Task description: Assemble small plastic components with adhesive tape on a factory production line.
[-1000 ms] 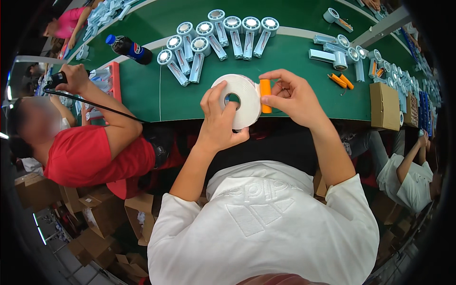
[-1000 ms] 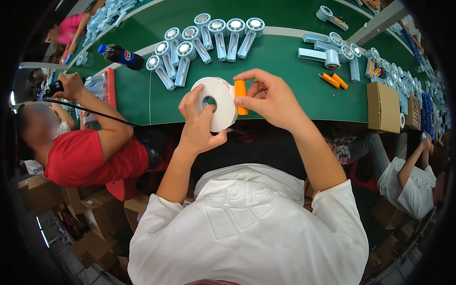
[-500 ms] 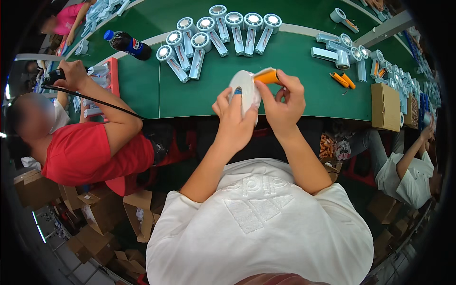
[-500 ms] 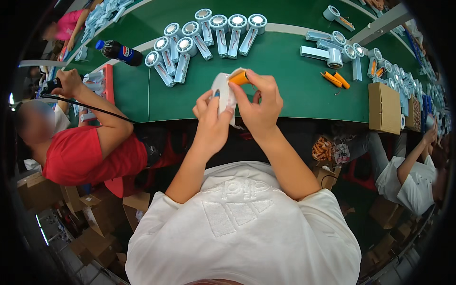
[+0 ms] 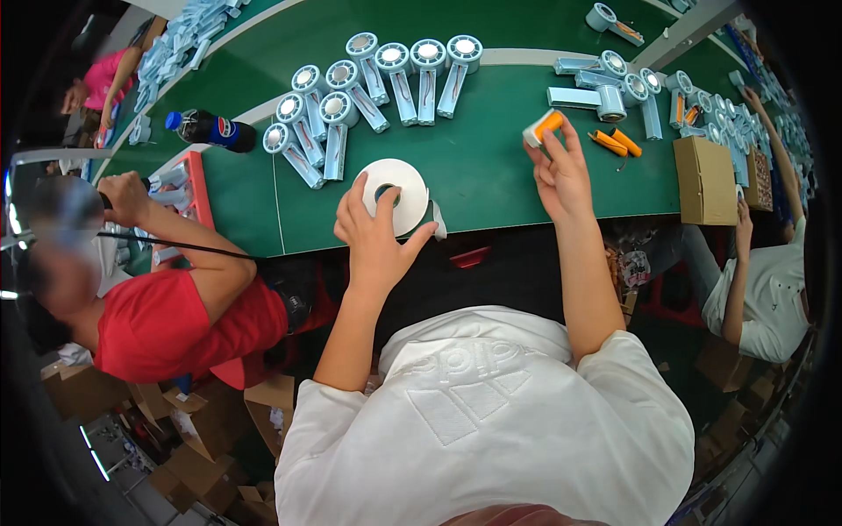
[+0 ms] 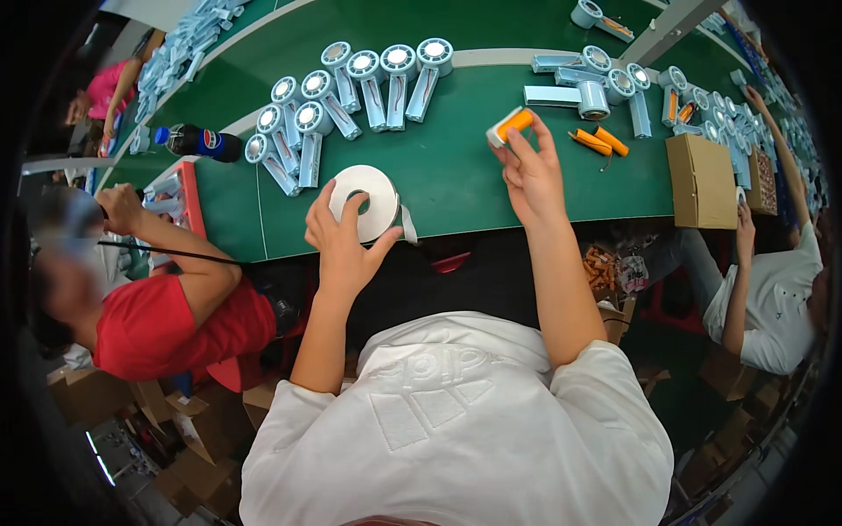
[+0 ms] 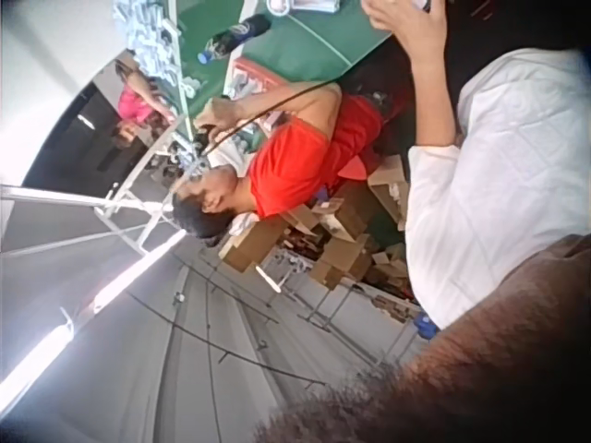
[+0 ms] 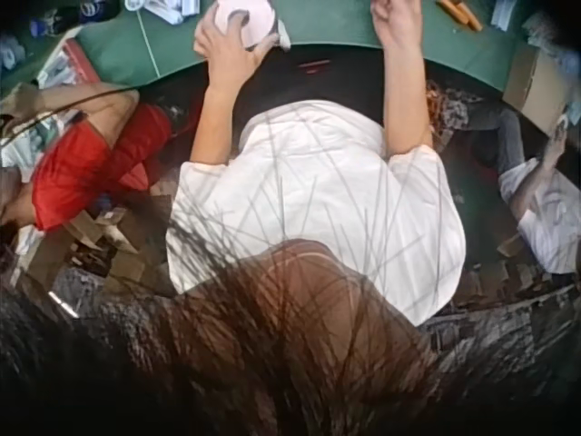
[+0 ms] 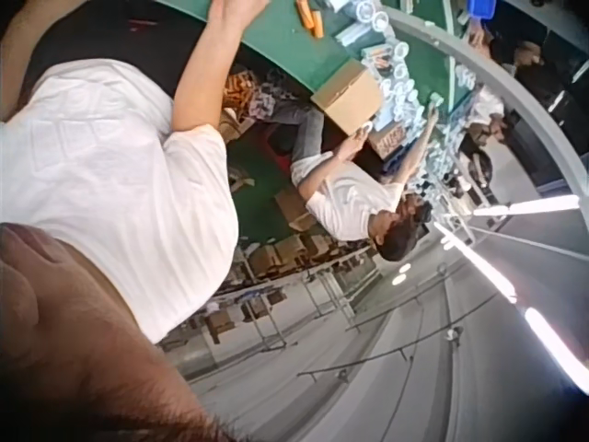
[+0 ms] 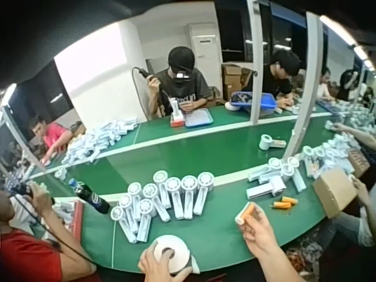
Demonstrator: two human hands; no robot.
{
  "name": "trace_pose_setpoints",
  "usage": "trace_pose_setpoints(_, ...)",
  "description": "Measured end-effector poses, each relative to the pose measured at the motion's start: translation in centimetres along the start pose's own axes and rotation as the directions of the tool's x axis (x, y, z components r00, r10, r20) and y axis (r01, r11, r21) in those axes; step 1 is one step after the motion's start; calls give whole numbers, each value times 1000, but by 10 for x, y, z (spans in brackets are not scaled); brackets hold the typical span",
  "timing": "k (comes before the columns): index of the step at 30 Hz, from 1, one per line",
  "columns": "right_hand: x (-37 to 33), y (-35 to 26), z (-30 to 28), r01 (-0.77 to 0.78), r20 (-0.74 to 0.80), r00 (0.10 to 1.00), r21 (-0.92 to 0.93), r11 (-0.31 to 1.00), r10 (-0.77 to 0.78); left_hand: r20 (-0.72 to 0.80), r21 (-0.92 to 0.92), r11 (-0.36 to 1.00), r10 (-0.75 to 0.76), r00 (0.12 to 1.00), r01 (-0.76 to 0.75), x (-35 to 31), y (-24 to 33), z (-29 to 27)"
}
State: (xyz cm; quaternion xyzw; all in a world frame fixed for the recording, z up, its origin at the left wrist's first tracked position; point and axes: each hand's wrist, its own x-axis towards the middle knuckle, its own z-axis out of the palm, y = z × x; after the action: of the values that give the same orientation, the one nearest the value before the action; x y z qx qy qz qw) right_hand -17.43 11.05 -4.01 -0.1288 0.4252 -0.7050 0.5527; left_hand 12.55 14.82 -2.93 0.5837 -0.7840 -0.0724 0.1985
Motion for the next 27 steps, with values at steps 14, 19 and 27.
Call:
trace_pose_setpoints(14,-9,-3,-92,-269,403,909,374,888,106,221,328,657,645,731,-679,226,-3,34)
trace_pose_setpoints(19,-18,-24,-109,-273,362,923,372,887,133,271,317,388,838,474,-865,271,8,37)
trace_pose_setpoints(27,-28,-36,-67,525,220,848,-464,713,-481,505,335,266,759,411,-904,323,34,57)
